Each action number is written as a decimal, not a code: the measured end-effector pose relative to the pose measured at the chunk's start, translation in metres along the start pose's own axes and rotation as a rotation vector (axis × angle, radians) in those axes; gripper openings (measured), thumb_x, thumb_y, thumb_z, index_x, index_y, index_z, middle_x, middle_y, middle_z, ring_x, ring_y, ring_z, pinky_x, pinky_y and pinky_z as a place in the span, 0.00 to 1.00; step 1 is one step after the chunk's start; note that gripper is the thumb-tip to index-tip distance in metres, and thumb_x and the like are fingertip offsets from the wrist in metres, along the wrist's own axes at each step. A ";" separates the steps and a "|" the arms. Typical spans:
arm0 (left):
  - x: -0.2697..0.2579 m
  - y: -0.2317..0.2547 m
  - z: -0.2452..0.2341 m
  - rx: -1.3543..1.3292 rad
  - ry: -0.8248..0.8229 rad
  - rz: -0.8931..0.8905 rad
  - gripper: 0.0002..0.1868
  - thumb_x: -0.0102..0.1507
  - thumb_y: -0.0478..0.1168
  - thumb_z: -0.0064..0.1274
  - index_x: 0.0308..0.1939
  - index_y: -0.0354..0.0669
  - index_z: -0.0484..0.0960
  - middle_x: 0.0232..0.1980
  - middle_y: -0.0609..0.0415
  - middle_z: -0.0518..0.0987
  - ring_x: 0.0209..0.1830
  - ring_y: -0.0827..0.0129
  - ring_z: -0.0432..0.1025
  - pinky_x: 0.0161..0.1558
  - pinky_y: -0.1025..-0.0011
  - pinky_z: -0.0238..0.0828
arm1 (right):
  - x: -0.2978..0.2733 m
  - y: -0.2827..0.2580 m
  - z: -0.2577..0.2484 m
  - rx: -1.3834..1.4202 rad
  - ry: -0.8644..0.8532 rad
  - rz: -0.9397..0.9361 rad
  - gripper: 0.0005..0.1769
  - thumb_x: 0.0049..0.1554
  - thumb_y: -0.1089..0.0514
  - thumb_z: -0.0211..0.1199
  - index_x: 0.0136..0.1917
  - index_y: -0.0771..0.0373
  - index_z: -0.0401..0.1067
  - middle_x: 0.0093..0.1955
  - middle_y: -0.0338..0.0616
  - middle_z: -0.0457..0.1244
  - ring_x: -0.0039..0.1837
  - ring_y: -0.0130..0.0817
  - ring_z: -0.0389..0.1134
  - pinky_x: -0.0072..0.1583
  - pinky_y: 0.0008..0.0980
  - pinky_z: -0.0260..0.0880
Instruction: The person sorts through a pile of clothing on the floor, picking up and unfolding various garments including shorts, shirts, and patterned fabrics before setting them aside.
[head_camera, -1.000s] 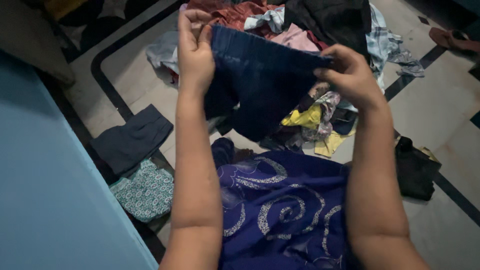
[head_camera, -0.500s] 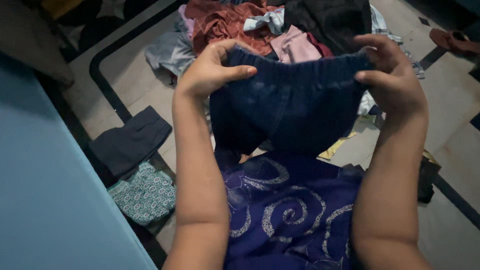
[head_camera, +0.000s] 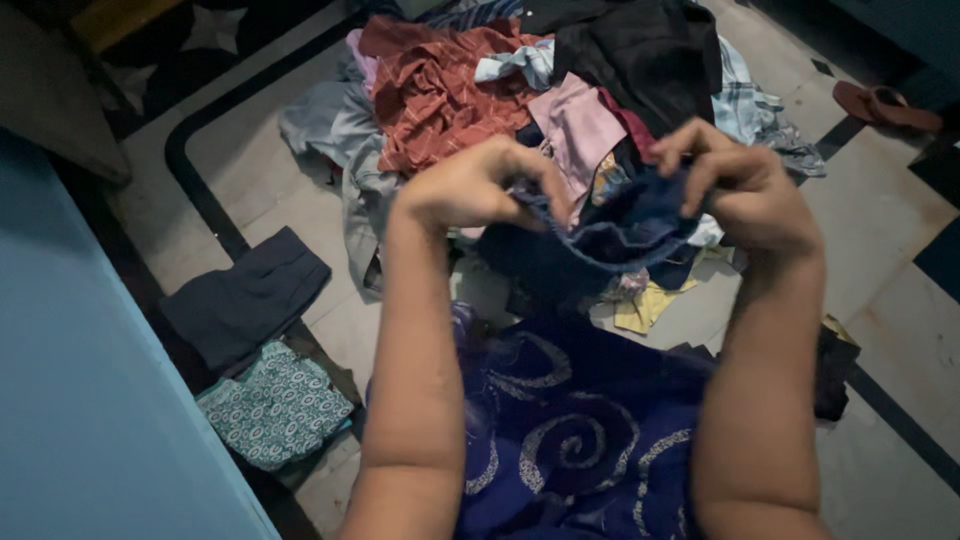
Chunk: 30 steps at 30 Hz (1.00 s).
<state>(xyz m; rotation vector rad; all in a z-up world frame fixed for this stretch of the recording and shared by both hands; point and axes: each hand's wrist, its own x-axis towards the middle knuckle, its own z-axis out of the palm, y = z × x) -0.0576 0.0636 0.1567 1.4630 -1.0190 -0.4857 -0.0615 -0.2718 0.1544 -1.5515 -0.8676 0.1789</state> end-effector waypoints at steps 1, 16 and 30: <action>0.009 -0.005 0.005 -0.004 -0.001 -0.002 0.15 0.54 0.22 0.59 0.43 0.39 0.85 0.46 0.57 0.85 0.52 0.72 0.78 0.59 0.72 0.76 | 0.005 0.002 0.006 0.002 0.002 0.003 0.14 0.35 0.70 0.51 0.35 0.63 0.73 0.55 0.41 0.63 0.70 0.37 0.63 0.77 0.37 0.60; 0.061 -0.053 0.046 0.218 0.499 0.006 0.37 0.51 0.27 0.69 0.63 0.45 0.74 0.57 0.55 0.81 0.61 0.68 0.74 0.63 0.72 0.69 | 0.027 0.031 0.030 -0.171 0.273 0.023 0.14 0.60 0.66 0.63 0.59 0.63 0.68 0.59 0.38 0.55 0.60 0.25 0.60 0.62 0.25 0.62; 0.068 -0.078 0.033 0.079 0.937 0.391 0.32 0.65 0.31 0.73 0.68 0.41 0.71 0.63 0.51 0.75 0.65 0.66 0.70 0.69 0.64 0.68 | 0.017 0.059 0.034 0.030 0.514 0.236 0.19 0.68 0.52 0.65 0.66 0.66 0.73 0.60 0.42 0.68 0.60 0.31 0.69 0.65 0.32 0.69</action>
